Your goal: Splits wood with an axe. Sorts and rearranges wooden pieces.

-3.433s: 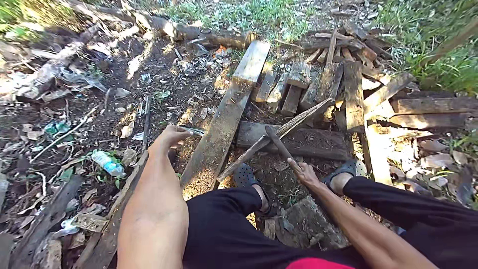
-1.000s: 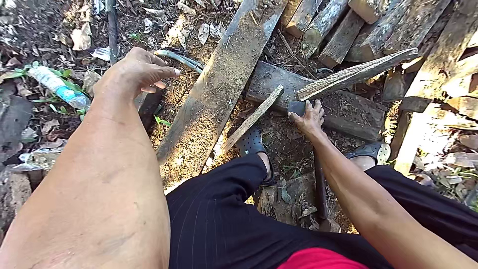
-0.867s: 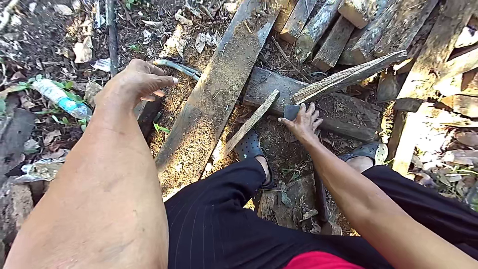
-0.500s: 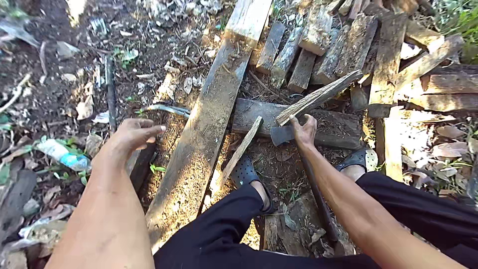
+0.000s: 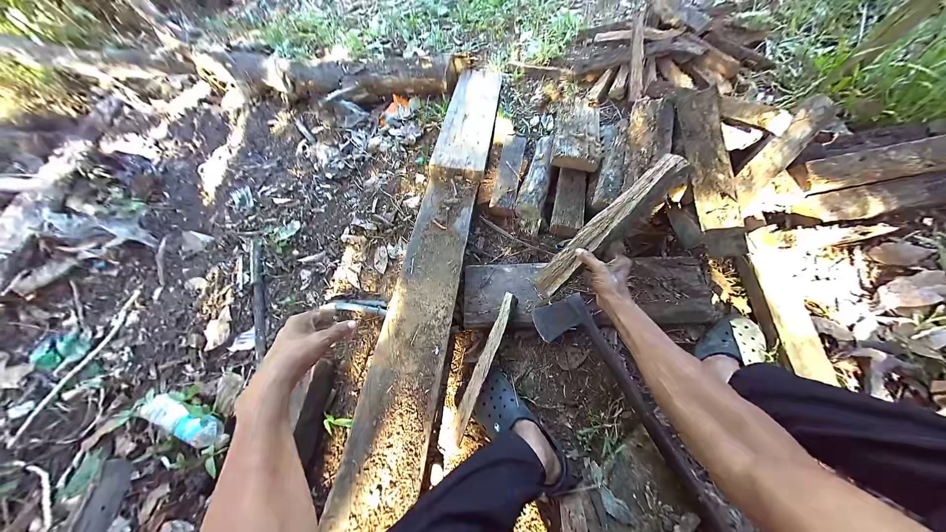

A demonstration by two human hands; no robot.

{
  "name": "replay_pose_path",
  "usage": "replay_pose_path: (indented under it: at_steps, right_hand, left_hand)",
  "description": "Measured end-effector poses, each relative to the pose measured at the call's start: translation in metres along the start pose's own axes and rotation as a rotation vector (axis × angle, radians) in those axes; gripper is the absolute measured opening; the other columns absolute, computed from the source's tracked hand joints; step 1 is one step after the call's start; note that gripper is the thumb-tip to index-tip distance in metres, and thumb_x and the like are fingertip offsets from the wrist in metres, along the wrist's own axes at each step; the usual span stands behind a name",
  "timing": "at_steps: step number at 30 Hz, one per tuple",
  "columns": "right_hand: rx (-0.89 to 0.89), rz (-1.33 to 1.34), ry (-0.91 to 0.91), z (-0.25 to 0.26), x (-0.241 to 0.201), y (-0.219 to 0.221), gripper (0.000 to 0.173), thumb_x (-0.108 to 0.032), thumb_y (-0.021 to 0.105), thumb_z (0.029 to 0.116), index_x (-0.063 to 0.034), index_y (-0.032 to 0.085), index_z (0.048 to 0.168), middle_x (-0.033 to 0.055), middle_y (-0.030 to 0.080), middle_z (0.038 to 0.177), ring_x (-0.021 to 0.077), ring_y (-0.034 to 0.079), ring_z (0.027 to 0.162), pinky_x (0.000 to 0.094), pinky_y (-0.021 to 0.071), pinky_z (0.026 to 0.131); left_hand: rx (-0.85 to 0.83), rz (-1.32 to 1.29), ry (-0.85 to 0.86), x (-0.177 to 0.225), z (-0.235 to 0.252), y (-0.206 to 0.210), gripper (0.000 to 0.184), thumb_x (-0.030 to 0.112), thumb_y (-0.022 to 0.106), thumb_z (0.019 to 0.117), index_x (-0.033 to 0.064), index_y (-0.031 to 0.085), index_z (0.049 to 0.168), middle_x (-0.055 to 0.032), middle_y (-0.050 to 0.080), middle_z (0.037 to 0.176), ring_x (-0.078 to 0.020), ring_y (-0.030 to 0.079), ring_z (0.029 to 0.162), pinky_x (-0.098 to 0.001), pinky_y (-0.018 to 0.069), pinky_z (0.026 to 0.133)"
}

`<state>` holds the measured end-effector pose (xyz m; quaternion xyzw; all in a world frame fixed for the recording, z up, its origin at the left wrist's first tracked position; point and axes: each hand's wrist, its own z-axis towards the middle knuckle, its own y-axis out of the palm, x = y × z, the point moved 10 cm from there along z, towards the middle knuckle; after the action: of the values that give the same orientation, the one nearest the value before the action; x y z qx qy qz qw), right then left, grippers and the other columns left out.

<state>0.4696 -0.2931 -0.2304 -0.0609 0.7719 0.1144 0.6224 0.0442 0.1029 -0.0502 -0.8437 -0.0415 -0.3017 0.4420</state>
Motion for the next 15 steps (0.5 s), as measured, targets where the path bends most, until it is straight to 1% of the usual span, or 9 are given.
replay_pose_path:
  at_steps: [1, 3, 5, 7, 10, 12, 13, 14, 15]
  right_hand:
    - [-0.063, 0.048, -0.039, -0.011, -0.019, 0.003, 0.051, -0.028, 0.084, 0.0868, -0.0121, 0.063, 0.131, 0.0087, 0.071, 0.118, 0.0236, 0.070, 0.102, 0.0467, 0.0612, 0.086]
    - [-0.146, 0.155, -0.069, -0.022, -0.053, 0.006, 0.052, -0.027, 0.082, 0.0887, -0.0144, 0.061, 0.134, 0.0078, 0.069, 0.123, 0.0259, 0.071, 0.105, 0.0480, 0.0625, 0.085]
    - [-0.224, 0.241, -0.040, -0.026, -0.075, 0.006, 0.051, -0.025, 0.079, 0.0914, -0.0147, 0.059, 0.137, 0.0081, 0.067, 0.126, 0.0272, 0.069, 0.108, 0.0501, 0.0614, 0.087]
    - [-0.257, 0.290, 0.021, -0.027, -0.083, 0.004, 0.050, -0.024, 0.077, 0.0932, -0.0113, 0.058, 0.138, 0.0123, 0.069, 0.123, 0.0304, 0.071, 0.104, 0.0531, 0.0619, 0.086]
    - [-0.215, 0.222, 0.174, -0.035, -0.064, -0.007, 0.050, -0.025, 0.075, 0.0950, -0.0006, 0.057, 0.135, 0.0203, 0.073, 0.110, 0.0344, 0.074, 0.091, 0.0524, 0.0644, 0.078]
    - [-0.181, 0.071, 0.311, -0.047, -0.036, -0.021, 0.049, -0.029, 0.076, 0.0934, 0.0022, 0.060, 0.128, 0.0195, 0.073, 0.101, 0.0311, 0.074, 0.084, 0.0490, 0.0637, 0.074]
    - [-0.169, -0.011, 0.364, -0.054, -0.023, -0.029, 0.050, -0.030, 0.078, 0.0913, 0.0031, 0.061, 0.125, 0.0195, 0.073, 0.099, 0.0307, 0.073, 0.082, 0.0490, 0.0627, 0.072]
    - [-0.150, -0.087, 0.408, -0.060, -0.009, -0.038, 0.053, -0.031, 0.081, 0.0877, 0.0041, 0.061, 0.122, 0.0205, 0.072, 0.098, 0.0316, 0.072, 0.083, 0.0503, 0.0617, 0.072]
    - [-0.139, -0.156, 0.458, -0.066, 0.004, -0.049, 0.059, -0.031, 0.084, 0.0844, 0.0044, 0.059, 0.124, 0.0217, 0.069, 0.103, 0.0330, 0.070, 0.088, 0.0524, 0.0595, 0.076]
  left_hand:
    - [-0.009, 0.023, 0.043, 0.015, 0.002, 0.002, 0.056, 0.029, 0.080, 0.0912, 0.0026, 0.061, 0.137, -0.0201, 0.071, 0.120, -0.0305, 0.071, 0.103, -0.0523, 0.0572, 0.093]
    - [-0.040, 0.083, 0.122, 0.044, 0.004, 0.011, 0.055, 0.031, 0.079, 0.0919, 0.0035, 0.062, 0.136, -0.0181, 0.073, 0.115, -0.0284, 0.072, 0.101, -0.0520, 0.0565, 0.093]
    - [-0.092, 0.128, 0.183, 0.067, 0.003, 0.028, 0.053, 0.032, 0.078, 0.0923, 0.0046, 0.063, 0.135, -0.0162, 0.074, 0.113, -0.0270, 0.072, 0.101, -0.0517, 0.0559, 0.094]
    - [-0.146, 0.152, 0.226, 0.080, 0.002, 0.053, 0.056, 0.033, 0.079, 0.0903, 0.0024, 0.063, 0.134, -0.0191, 0.072, 0.114, -0.0303, 0.071, 0.102, -0.0539, 0.0564, 0.094]
    - [-0.288, 0.267, 0.221, 0.089, 0.002, 0.114, 0.064, 0.035, 0.083, 0.0855, 0.0009, 0.061, 0.135, -0.0234, 0.070, 0.117, -0.0368, 0.068, 0.108, -0.0578, 0.0536, 0.098]
    - [-0.394, 0.381, 0.145, 0.089, -0.002, 0.161, 0.066, 0.037, 0.084, 0.0838, 0.0017, 0.061, 0.135, -0.0242, 0.068, 0.121, -0.0387, 0.067, 0.109, -0.0588, 0.0539, 0.095]
    - [-0.411, 0.431, 0.091, 0.089, -0.006, 0.180, 0.068, 0.039, 0.086, 0.0817, 0.0027, 0.062, 0.134, -0.0247, 0.067, 0.121, -0.0401, 0.067, 0.107, -0.0605, 0.0542, 0.091]
    - [-0.427, 0.468, 0.025, 0.089, -0.012, 0.198, 0.071, 0.041, 0.087, 0.0804, 0.0047, 0.061, 0.135, -0.0244, 0.067, 0.123, -0.0408, 0.067, 0.108, -0.0618, 0.0541, 0.090]
    - [-0.447, 0.515, -0.022, 0.087, -0.016, 0.218, 0.074, 0.044, 0.087, 0.0790, 0.0062, 0.060, 0.136, -0.0238, 0.066, 0.124, -0.0411, 0.066, 0.110, -0.0631, 0.0537, 0.090]
